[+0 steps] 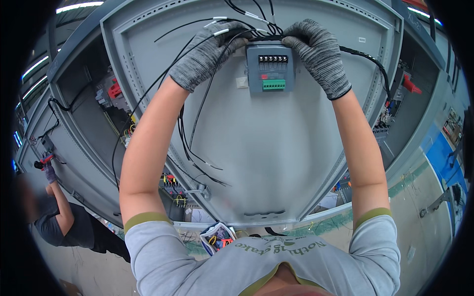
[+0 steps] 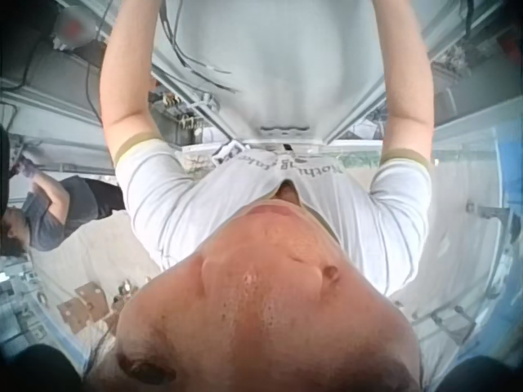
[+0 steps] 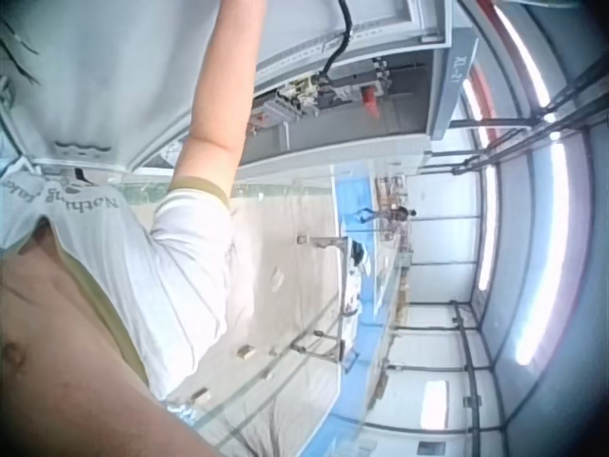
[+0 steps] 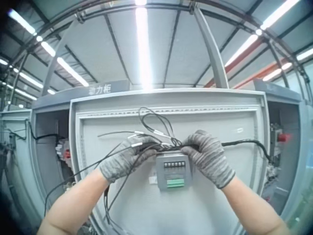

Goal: The person organizes and connects black wires to a terminal block inside an open electrical cabinet. They repeatedly strip wire ends, insert them into terminals, and adjust the bundle while wearing gloves. A second person works nearby on a separate panel.

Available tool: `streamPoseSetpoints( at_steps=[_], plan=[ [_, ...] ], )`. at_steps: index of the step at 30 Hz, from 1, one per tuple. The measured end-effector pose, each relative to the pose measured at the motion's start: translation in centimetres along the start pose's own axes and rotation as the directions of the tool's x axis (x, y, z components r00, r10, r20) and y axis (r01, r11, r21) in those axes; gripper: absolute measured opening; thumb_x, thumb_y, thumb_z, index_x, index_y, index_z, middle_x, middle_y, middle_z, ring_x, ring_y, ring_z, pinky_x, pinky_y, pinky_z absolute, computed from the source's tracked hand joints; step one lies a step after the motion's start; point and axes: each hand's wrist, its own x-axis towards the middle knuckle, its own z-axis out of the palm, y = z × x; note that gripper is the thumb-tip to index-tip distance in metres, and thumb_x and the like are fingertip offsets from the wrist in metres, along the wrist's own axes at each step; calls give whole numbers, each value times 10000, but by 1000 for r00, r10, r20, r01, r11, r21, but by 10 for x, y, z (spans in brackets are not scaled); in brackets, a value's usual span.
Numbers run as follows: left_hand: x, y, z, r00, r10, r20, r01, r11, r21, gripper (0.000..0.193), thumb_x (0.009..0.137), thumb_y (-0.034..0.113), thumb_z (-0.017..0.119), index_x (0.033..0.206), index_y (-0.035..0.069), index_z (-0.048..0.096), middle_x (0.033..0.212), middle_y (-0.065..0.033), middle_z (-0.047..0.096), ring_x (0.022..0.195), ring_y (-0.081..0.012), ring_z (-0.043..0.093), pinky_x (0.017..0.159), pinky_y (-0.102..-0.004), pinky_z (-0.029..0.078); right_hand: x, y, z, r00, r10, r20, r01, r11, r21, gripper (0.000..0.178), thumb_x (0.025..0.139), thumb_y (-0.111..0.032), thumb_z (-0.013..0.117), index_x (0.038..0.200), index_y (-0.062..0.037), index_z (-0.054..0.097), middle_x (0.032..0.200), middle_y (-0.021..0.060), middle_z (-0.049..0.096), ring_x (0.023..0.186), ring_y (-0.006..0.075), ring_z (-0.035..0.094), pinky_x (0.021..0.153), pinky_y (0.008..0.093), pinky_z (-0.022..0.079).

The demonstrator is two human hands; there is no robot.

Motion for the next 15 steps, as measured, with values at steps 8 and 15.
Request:
streamPoseSetpoints(
  at_steps=[8,15],
  plan=[
    [-1,3,5,995,-87,42,93,982,-167,266,920,242,586,1111,64,636,980,-122,669,931,-235,616,855,-340,476,-1,12,-4,978,-204,-42,204,979,-3,154,806,-200,673,890,-71,674,843,100,618,827,281,601,777,381,487],
    [0,5,4,975,-207,74,214,973,-90,283,934,257,558,1141,82,641,1031,-108,667,935,-199,620,859,-319,472,-46,84,-94,951,-276,-139,186,870,-457,165,803,-202,679,938,-108,684,867,66,631,852,273,597,782,393,484]
  ],
)
